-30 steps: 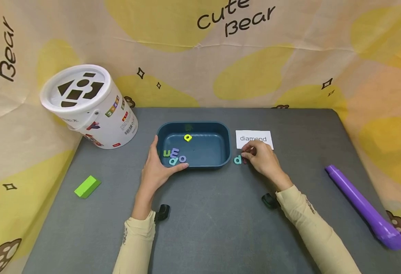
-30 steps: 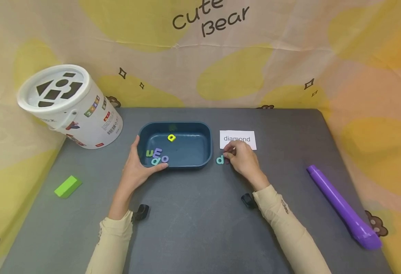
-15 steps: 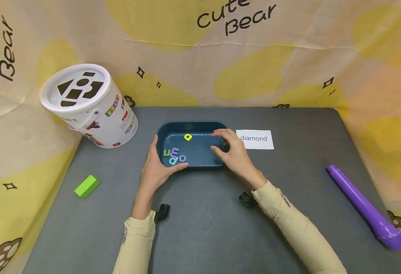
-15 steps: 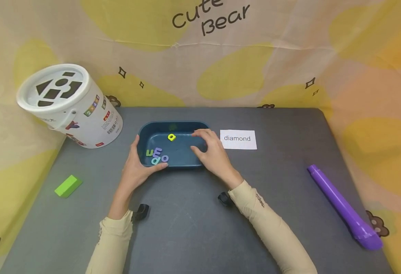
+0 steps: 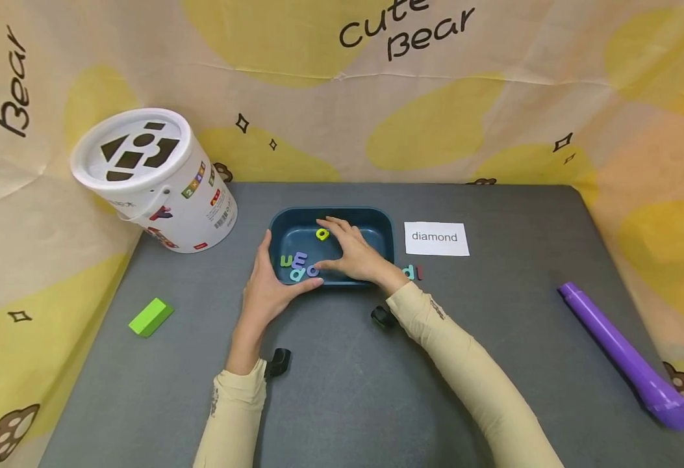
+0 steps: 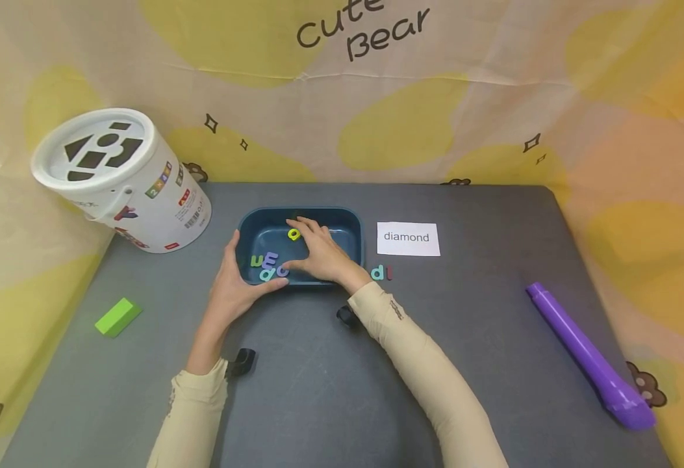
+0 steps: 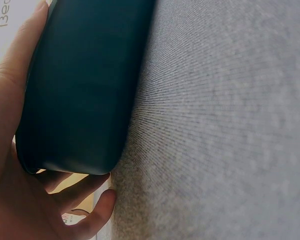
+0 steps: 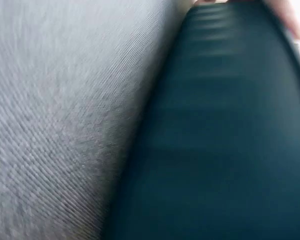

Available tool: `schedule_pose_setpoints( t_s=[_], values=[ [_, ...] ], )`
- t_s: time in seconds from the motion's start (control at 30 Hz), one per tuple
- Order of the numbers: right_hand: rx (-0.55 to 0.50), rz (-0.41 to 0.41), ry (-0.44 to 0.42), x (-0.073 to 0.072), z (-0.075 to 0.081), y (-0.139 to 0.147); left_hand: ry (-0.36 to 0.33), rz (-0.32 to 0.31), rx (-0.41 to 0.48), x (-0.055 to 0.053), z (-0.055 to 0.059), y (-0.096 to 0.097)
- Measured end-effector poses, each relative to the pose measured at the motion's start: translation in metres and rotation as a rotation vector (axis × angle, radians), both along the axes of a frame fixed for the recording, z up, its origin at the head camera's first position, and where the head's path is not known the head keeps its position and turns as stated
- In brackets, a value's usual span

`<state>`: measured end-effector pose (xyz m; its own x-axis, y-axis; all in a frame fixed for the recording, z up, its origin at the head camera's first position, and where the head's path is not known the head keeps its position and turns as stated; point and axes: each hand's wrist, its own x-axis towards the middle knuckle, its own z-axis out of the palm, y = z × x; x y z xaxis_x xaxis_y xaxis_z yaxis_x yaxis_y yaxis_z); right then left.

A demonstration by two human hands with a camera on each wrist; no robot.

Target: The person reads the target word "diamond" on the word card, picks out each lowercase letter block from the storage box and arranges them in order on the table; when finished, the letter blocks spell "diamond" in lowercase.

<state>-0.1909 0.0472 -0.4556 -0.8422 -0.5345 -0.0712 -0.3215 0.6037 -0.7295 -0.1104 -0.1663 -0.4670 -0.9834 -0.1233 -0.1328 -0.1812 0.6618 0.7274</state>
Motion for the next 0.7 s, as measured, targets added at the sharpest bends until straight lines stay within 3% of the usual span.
schedule_pose_setpoints(
  t_s=[0.27,0.47,0.7],
  values=[
    [0.077,0.036,0.018,-0.012,-0.010,-0.004,0.004,0.002,0.010,0.000,0.000,0.001],
    [0.136,0.045,0.049,-0.011,-0.009,-0.006,-0.008,0.003,0.004,-0.001,0.000,0.000],
    [0.117,0.059,0.093,-0.008,-0.006,-0.006,-0.004,0.008,0.004,0.001,0.000,0.000]
  ],
)
